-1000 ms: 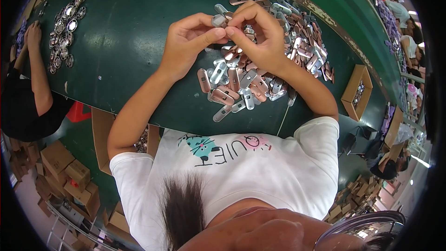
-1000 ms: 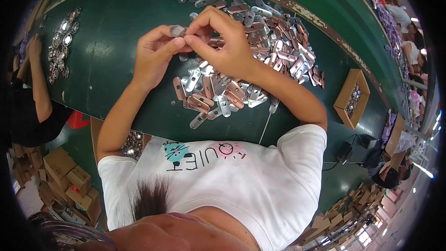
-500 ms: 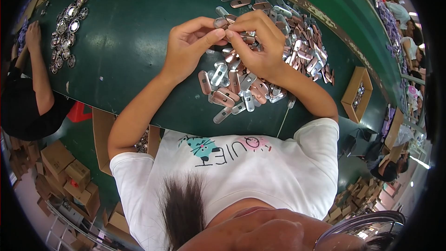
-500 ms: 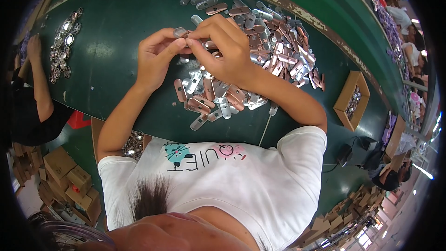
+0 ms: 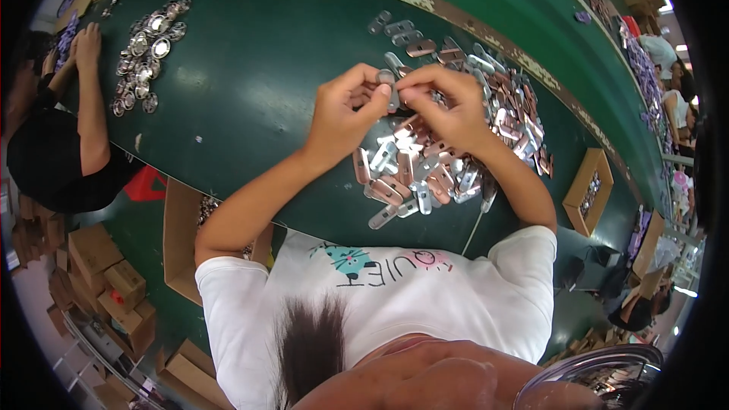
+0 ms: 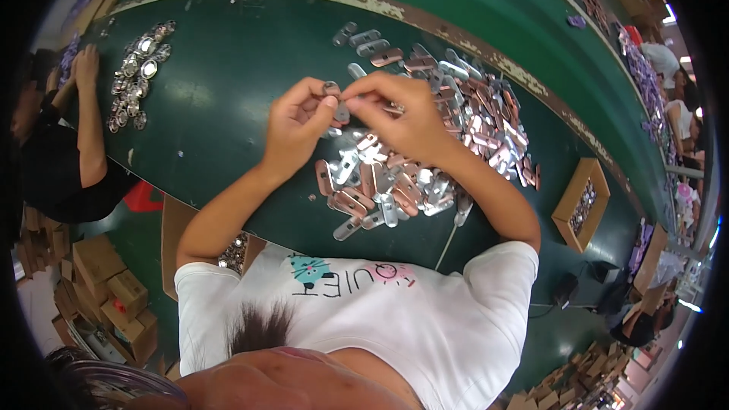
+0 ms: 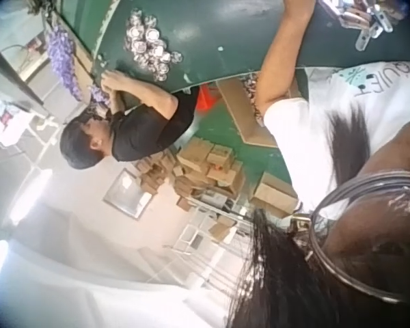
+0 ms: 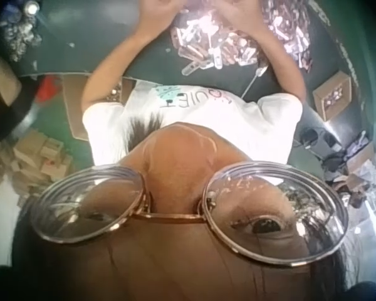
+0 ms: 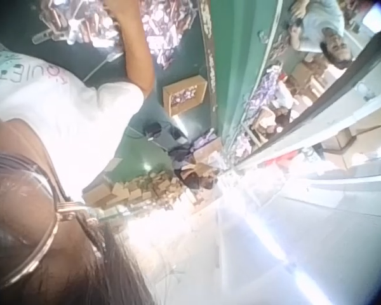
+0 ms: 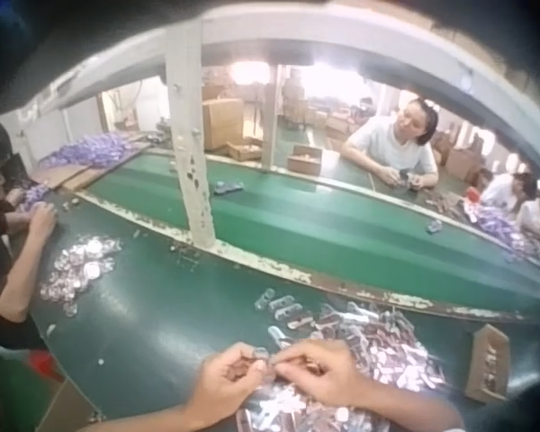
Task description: The person assembles small metal components into a purple plastic housing by hand.
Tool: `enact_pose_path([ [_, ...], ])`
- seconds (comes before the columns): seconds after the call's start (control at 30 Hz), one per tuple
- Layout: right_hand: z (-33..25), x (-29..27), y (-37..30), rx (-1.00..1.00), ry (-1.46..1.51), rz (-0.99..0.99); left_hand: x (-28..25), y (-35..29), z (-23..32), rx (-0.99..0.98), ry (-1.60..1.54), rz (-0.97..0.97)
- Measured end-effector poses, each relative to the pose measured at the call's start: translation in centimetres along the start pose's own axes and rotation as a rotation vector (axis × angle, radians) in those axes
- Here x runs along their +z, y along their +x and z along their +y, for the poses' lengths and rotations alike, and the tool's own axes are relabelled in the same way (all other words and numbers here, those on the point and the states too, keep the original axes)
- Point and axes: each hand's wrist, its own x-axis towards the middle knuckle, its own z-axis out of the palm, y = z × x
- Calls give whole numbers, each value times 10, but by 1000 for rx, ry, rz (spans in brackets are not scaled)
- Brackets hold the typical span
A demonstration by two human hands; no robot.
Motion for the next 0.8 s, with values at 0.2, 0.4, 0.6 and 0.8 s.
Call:
enact_pose_path([
  [0.2,61,-42,55,94,-265,320,3,-2,6,-94,87,-36],
  [0.4,159,-43,208,-97,-844,140,5,-8,6,80,448,-115],
  [0.6,221,5,353,-13,-1026,173,9,-9,4,280,594,-97],
  [0.8,227,34,402,213,-1083,-86,8,-11,5,84,98,136],
])
